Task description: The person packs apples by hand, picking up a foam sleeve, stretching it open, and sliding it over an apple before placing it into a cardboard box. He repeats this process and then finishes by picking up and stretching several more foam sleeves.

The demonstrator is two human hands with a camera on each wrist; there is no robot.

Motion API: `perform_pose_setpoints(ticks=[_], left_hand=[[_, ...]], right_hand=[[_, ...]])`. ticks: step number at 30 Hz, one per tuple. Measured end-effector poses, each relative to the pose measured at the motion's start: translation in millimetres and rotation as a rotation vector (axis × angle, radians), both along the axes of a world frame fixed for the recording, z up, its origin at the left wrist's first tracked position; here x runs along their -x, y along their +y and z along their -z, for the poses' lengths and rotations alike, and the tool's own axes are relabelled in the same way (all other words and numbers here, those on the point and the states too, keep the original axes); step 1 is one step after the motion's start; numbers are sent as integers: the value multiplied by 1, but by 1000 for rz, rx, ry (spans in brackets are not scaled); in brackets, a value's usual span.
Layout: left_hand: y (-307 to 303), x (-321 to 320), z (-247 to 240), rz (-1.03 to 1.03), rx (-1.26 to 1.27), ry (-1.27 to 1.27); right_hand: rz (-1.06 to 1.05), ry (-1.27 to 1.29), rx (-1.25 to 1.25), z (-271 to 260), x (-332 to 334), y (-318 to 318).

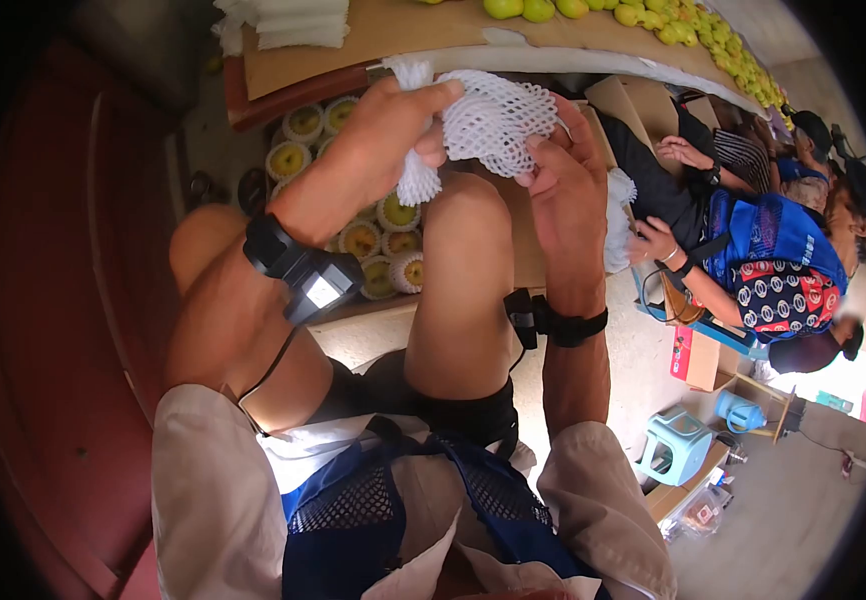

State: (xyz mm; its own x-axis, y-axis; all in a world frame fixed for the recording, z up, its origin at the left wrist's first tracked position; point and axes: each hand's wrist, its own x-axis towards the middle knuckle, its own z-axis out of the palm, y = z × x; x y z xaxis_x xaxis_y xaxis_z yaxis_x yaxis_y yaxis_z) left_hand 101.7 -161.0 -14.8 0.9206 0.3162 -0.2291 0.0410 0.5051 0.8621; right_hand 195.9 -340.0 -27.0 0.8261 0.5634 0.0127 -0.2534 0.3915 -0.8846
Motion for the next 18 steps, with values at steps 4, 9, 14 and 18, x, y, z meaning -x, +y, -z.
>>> perform_pose_setpoints(ticks=[4, 9, 14, 18], left_hand=[[3, 5, -2, 6, 163, 24], [1, 12, -3, -64, 126, 16], [8, 9, 5, -103, 95, 8], [6, 7, 1, -47, 36, 13]], right_hand=[[48, -282, 229, 0, 11, 1], [179, -519, 510, 3, 12, 0], [323, -981, 527, 1, 19, 2], [345, -1312, 608, -11, 24, 11]])
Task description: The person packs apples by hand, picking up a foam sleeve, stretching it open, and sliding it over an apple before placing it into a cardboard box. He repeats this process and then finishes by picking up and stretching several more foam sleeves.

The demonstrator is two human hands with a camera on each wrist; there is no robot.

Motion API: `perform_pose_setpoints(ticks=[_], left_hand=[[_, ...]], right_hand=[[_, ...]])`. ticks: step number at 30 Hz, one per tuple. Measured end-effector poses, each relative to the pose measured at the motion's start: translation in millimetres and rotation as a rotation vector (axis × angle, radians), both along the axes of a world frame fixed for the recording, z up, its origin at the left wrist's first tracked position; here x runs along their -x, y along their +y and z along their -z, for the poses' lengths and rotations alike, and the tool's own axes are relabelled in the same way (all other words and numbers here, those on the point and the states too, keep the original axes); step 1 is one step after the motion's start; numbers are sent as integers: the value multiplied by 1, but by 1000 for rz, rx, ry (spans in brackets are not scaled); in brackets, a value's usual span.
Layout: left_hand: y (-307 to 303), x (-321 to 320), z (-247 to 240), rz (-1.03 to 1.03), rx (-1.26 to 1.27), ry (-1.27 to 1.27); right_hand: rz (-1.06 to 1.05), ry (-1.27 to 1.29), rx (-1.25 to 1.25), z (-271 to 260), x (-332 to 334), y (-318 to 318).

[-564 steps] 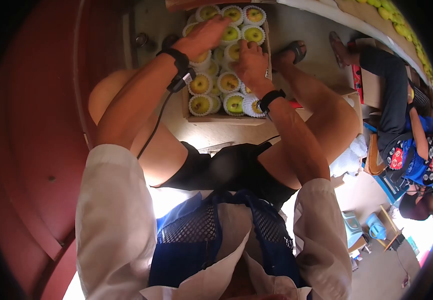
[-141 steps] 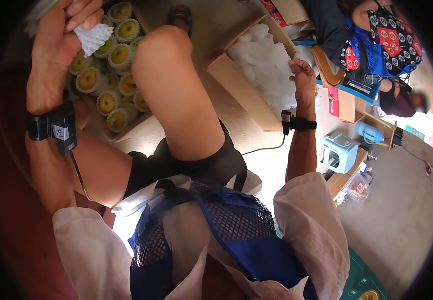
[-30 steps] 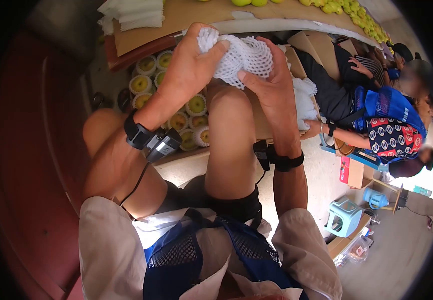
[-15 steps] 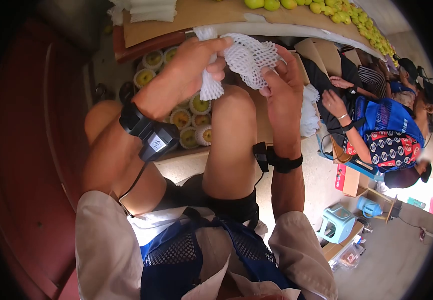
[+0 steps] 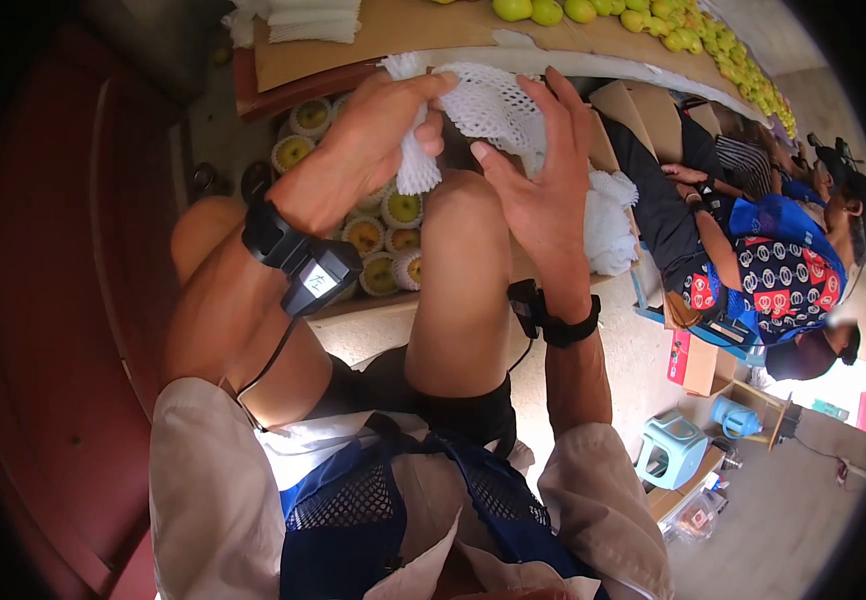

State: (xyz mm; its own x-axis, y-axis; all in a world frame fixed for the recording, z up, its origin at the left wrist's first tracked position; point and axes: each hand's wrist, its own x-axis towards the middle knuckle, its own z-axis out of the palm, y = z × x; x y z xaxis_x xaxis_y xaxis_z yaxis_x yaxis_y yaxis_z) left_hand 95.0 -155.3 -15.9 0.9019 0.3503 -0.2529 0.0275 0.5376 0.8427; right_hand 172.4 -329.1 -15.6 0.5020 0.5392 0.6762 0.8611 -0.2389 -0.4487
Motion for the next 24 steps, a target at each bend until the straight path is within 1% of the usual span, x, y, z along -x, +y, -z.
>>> perform_pose_setpoints(ticks=[3, 4, 7, 8, 11, 14, 17, 20, 23, 24], left_hand=[[-7, 9, -11, 20, -28, -21], [-8, 10, -16, 17, -35, -30], [1, 13, -9, 60, -223, 0], [1, 13, -8, 14, -286, 7], [-7, 15, -14, 7, -382, -4], [-6, 10, -5, 62, -438, -11], [-11, 10, 0, -29, -389, 4], [-17, 16, -4, -102, -409, -49], [-20, 21, -4, -66, -452, -61], [-23, 23, -4, -62, -462, -68]], right_hand=[[-59, 83, -58, 30, -24, -3], [-96, 277, -221, 26, -20, 1], [-160, 907, -371, -1, -12, -9], [-219, 993, -488, 2, -11, -7], [-310, 1110, -514, 4, -13, -7], [-380, 1189, -461, -4, -3, -4], [-390, 1143, -331, 0, 0, -3], [-343, 1083, -358, 1, 6, -1], [-220, 1120, -354, 8, -2, -10], [-232, 1117, -374, 9, -1, -11]])
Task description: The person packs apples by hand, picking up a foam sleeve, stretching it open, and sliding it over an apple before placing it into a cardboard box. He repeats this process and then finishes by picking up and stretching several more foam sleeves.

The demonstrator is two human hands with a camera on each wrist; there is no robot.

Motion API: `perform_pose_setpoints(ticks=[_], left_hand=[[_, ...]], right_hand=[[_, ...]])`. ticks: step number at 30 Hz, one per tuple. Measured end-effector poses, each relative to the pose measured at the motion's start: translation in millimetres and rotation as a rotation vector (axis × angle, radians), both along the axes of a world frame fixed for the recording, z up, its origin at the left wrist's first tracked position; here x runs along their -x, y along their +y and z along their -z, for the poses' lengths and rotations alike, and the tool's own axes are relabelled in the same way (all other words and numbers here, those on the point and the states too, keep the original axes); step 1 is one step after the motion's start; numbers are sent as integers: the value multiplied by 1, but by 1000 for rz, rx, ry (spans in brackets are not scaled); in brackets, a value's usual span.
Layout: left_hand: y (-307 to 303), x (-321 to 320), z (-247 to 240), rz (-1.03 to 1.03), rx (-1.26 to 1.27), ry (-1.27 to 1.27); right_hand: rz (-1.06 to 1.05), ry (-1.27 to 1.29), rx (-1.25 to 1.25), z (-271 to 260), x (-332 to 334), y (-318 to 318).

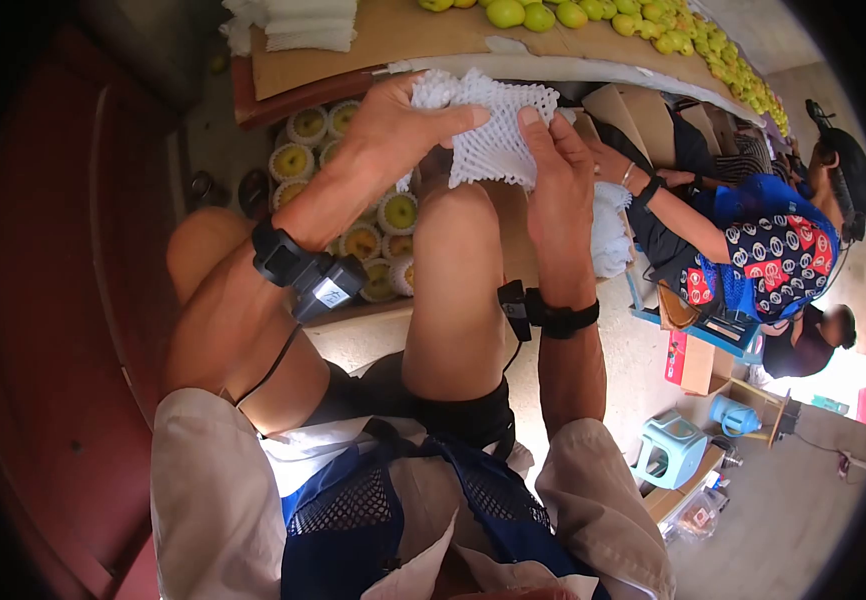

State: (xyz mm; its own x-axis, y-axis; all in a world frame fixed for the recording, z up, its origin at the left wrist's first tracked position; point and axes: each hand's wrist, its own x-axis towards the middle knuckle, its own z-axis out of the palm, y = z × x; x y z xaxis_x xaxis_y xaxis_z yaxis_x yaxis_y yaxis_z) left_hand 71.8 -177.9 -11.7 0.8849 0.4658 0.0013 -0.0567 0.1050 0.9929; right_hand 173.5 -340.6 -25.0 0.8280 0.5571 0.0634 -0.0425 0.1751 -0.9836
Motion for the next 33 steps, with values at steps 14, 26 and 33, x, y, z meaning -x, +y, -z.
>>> perform_pose_setpoints(ticks=[14, 26, 33], left_hand=[[1, -12, 5, -59, 31, -4], [10, -25, 1, 30, 64, 61], [12, -25, 3, 124, 280, 6]], right_hand=[[81, -374, 123, 14, 1, 14], [162, -703, 308, -7, 9, 20], [214, -673, 264, 9, 0, 19]])
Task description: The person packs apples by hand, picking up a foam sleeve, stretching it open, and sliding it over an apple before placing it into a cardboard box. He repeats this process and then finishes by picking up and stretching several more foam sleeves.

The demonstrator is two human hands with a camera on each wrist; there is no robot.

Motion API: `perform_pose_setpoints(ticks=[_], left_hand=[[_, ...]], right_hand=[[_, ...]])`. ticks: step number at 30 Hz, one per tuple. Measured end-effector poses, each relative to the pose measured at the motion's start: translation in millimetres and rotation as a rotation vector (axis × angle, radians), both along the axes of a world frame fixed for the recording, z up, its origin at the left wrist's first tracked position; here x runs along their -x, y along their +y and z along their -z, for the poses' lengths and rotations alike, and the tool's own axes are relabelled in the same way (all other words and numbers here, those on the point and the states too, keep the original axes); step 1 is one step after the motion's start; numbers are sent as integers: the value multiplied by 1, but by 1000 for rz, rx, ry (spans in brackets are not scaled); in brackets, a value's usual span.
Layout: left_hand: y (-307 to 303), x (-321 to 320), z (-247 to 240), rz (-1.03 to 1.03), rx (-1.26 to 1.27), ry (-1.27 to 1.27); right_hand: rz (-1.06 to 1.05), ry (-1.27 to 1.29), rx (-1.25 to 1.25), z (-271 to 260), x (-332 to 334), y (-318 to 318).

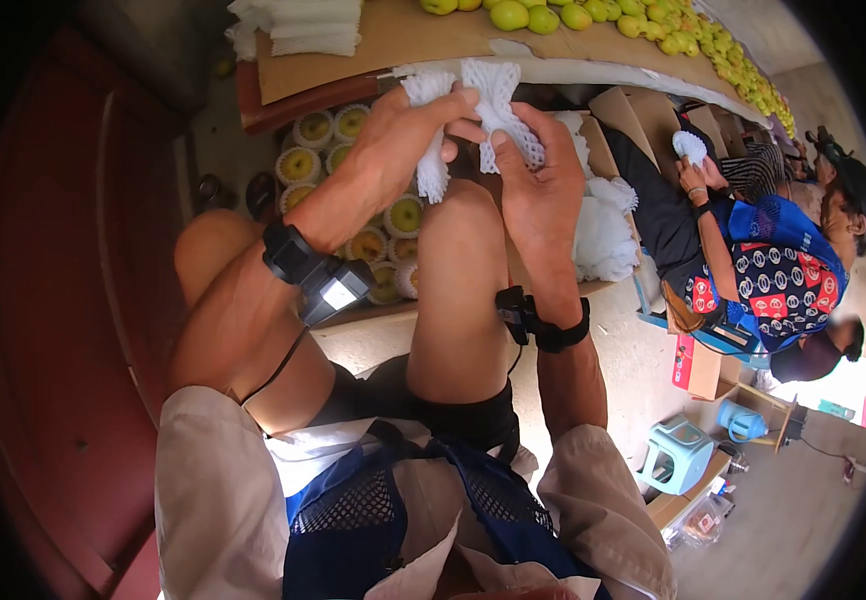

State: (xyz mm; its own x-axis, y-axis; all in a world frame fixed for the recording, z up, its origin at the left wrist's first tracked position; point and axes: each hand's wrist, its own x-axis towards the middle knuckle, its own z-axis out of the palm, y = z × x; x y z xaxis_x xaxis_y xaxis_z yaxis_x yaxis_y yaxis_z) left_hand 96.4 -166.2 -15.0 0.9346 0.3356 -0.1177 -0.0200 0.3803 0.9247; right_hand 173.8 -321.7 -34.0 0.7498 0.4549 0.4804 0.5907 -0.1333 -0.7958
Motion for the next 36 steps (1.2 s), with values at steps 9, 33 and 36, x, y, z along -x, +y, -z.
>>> perform_pose_setpoints(ticks=[9, 33, 36], left_hand=[[1, -4, 1, -34, 151, 12], [9, -22, 11, -35, 540, -29], [6, -23, 3, -109, 156, -10]], right_hand=[[16, -54, 20, -9, 6, 3], [-146, 51, 59, -5, 23, 5], [-166, -28, 62, -12, 22, 4]])
